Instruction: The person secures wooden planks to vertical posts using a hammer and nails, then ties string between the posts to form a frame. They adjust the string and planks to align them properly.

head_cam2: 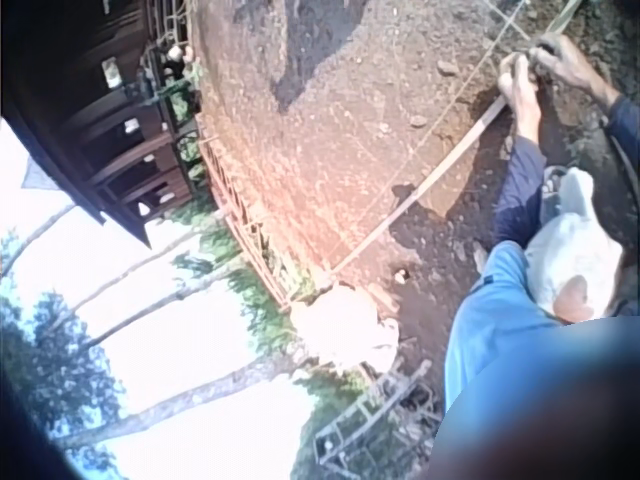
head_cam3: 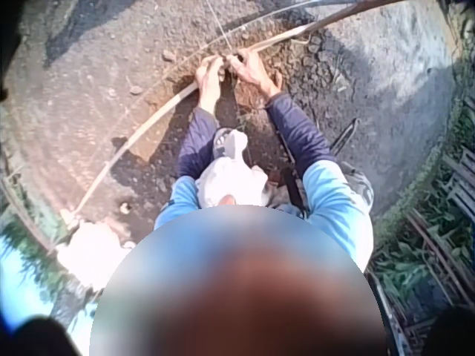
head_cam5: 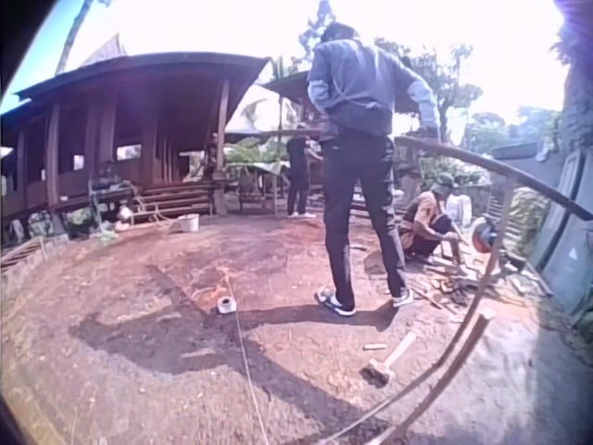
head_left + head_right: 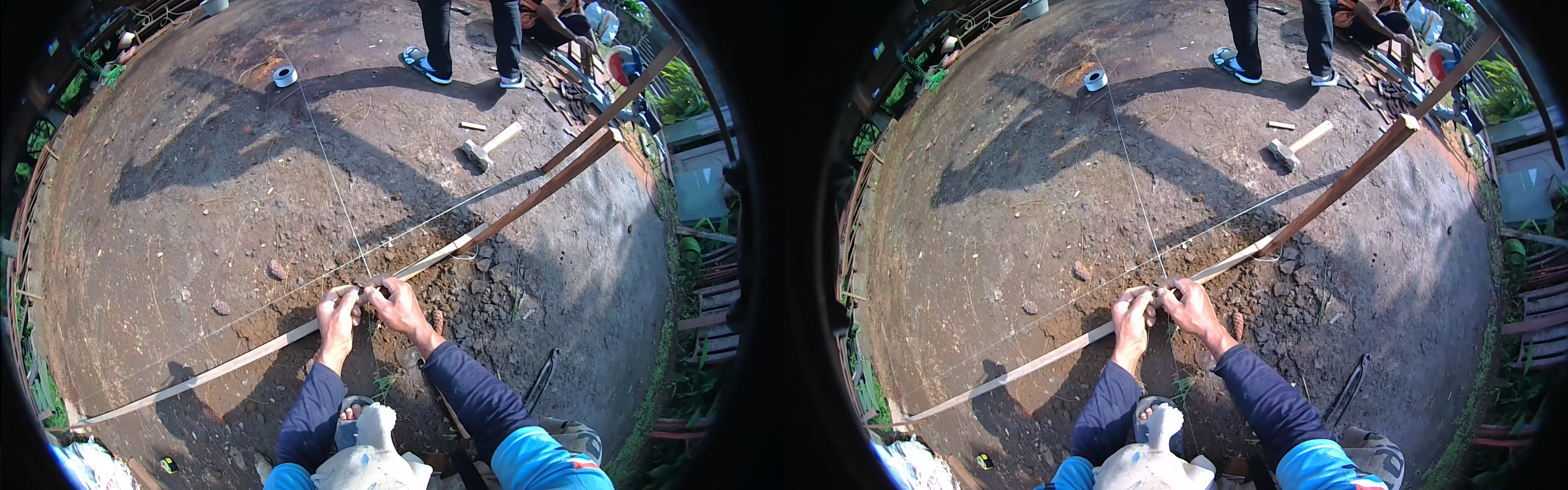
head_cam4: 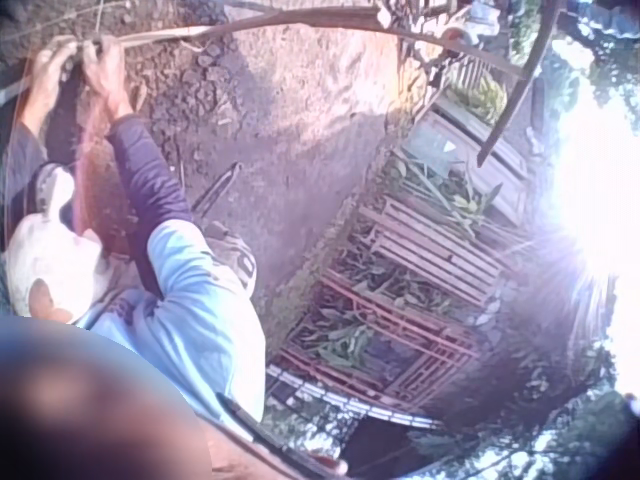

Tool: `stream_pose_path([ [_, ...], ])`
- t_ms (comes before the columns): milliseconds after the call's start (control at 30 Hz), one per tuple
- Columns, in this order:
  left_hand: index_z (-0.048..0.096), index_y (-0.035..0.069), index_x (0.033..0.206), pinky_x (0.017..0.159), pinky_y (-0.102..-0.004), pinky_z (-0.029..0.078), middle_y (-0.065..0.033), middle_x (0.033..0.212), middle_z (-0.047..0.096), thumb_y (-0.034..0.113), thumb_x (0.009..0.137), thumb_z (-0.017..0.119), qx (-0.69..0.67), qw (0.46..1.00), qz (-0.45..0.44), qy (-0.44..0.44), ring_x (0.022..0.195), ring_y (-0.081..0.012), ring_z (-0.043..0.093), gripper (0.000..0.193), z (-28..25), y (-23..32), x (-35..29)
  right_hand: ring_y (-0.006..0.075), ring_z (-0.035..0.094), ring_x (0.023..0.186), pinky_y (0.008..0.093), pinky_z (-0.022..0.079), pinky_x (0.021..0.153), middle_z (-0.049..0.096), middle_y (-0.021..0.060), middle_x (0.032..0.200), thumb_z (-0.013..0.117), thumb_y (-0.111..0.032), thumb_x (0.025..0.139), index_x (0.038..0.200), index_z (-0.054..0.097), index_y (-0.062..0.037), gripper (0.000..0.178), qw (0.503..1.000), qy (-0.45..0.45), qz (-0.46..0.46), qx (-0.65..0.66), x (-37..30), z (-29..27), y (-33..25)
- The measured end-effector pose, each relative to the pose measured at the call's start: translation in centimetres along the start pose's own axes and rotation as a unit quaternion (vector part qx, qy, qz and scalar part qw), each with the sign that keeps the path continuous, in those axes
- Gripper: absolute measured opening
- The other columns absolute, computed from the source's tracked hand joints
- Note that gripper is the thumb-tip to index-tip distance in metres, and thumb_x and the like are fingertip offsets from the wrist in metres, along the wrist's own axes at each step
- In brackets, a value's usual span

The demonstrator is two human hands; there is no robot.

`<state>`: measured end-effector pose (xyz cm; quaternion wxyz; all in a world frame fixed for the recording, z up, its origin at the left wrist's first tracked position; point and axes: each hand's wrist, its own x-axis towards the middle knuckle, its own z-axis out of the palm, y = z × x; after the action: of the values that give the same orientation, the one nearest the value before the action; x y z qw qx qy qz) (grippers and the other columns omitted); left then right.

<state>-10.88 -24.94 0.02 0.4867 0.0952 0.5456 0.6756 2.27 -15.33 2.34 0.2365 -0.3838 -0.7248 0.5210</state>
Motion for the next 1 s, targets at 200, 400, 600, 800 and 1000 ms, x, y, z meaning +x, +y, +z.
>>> stream_pose_path([
  [200,0.065,0.001,0.109,0.049,-0.0225,0.045,-0.0024,0.082,0.066,0.014,0.103,0.064,-0.04,0.999,-0.007,-0.015,0.062,-0.008,0.059,0.015,0.1,-0.2,0.0,0.0327,0.072,0.087,0.0422,0.055,0.08,0.073,0.0201,0.094,0.068,-0.025,0.096,0.105,0.072,0.0024,0.029,0.999,0.015,0.015,0.039,-0.3,0.4,0.5],
  [400,0.066,0.001,0.109,0.049,-0.023,0.046,-0.0031,0.083,0.067,0.014,0.104,0.063,-0.081,0.996,-0.039,-0.011,0.062,-0.0088,0.06,0.014,0.3,-0.4,0.0,0.032,0.073,0.089,0.0415,0.056,0.081,0.074,0.0205,0.096,0.069,-0.026,0.096,0.109,0.073,0.0028,0.031,0.999,0.033,0.02,0.03,-0.5,1.0,0.6],
  [600,0.066,0.001,0.108,0.05,-0.0233,0.046,-0.003,0.083,0.067,0.014,0.103,0.064,-0.078,0.996,-0.034,-0.02,0.062,-0.0093,0.06,0.014,0.3,-0.6,0.0,0.0331,0.073,0.092,0.0416,0.056,0.083,0.074,0.0216,0.098,0.069,-0.026,0.096,0.109,0.073,0.0025,0.032,0.999,0.029,0.034,0.007,-0.4,0.6,0.2],
  [800,0.067,0.001,0.107,0.05,-0.023,0.045,-0.0019,0.082,0.066,0.014,0.102,0.065,-0.065,0.997,-0.028,-0.022,0.062,-0.0082,0.059,0.014,0.3,-0.7,0.0,0.0351,0.074,0.095,0.0423,0.057,0.085,0.075,0.0224,0.102,0.07,-0.028,0.096,0.111,0.073,0.002,0.033,0.999,0.028,0.031,-0.029,-0.6,0.3,-0.2],
  [1000,0.067,0.001,0.109,0.05,-0.0232,0.045,-0.0015,0.082,0.066,0.014,0.101,0.067,-0.045,0.998,-0.033,-0.021,0.06,-0.0079,0.058,0.015,0.2,-0.8,-0.1,0.0354,0.073,0.097,0.0427,0.056,0.088,0.075,0.0225,0.104,0.069,-0.026,0.097,0.117,0.073,0.0009,0.034,0.998,0.018,0.021,-0.05,-0.5,0.0,-0.8],
])
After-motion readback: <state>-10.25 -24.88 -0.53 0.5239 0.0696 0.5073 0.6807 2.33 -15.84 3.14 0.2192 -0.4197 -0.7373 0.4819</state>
